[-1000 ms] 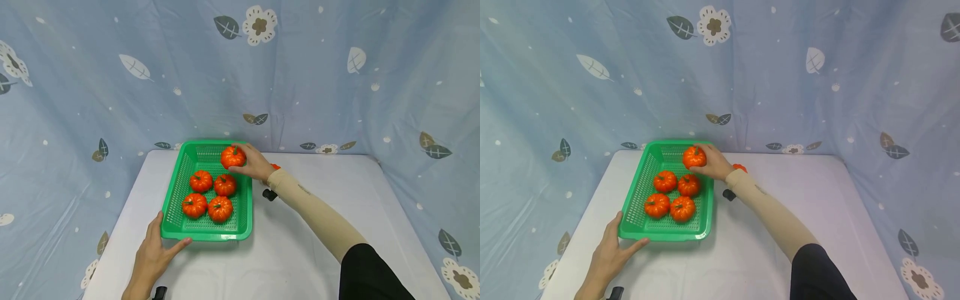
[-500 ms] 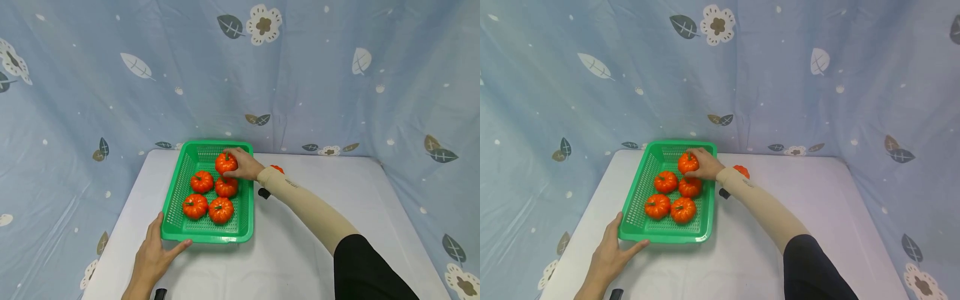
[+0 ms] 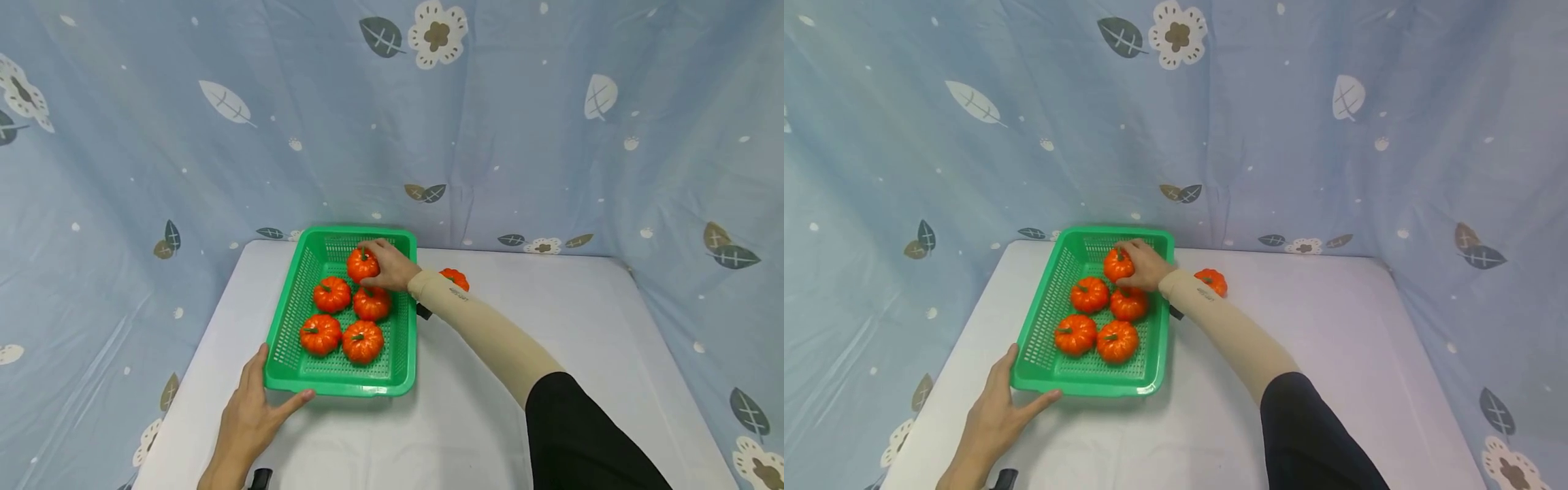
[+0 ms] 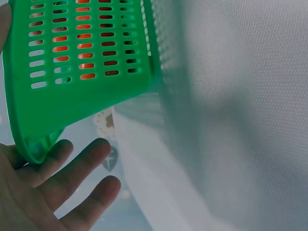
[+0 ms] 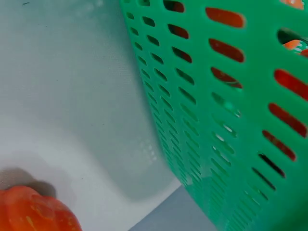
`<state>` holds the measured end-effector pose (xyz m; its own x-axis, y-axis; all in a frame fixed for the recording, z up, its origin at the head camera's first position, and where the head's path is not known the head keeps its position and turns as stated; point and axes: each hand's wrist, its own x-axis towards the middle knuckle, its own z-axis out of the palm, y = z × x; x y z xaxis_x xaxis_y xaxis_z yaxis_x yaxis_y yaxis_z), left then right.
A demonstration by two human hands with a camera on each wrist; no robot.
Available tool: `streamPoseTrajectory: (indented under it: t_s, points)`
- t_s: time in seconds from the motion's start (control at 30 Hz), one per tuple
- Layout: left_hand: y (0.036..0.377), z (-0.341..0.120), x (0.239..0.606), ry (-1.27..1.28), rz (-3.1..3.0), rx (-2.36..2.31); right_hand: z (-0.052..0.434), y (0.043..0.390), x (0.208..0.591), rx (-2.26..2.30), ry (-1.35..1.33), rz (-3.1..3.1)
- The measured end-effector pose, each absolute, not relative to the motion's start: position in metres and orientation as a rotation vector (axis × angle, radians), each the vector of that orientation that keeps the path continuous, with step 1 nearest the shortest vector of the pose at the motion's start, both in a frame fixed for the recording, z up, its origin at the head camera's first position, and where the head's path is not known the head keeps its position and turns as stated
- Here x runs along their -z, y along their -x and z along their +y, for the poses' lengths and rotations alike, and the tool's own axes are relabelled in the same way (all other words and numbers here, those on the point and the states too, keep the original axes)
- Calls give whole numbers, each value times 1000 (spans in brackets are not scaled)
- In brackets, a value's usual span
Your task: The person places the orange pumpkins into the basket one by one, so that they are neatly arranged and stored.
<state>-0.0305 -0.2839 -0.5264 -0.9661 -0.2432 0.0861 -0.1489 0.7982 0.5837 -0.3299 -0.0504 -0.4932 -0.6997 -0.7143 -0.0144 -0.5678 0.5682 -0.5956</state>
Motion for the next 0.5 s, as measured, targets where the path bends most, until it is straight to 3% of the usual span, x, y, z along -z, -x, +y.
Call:
streamPoseTrajectory:
  t_s: [0.5]
  points:
    - [30,-284,529,-290,-2798,889,-64,345,507,774,1160,2502]
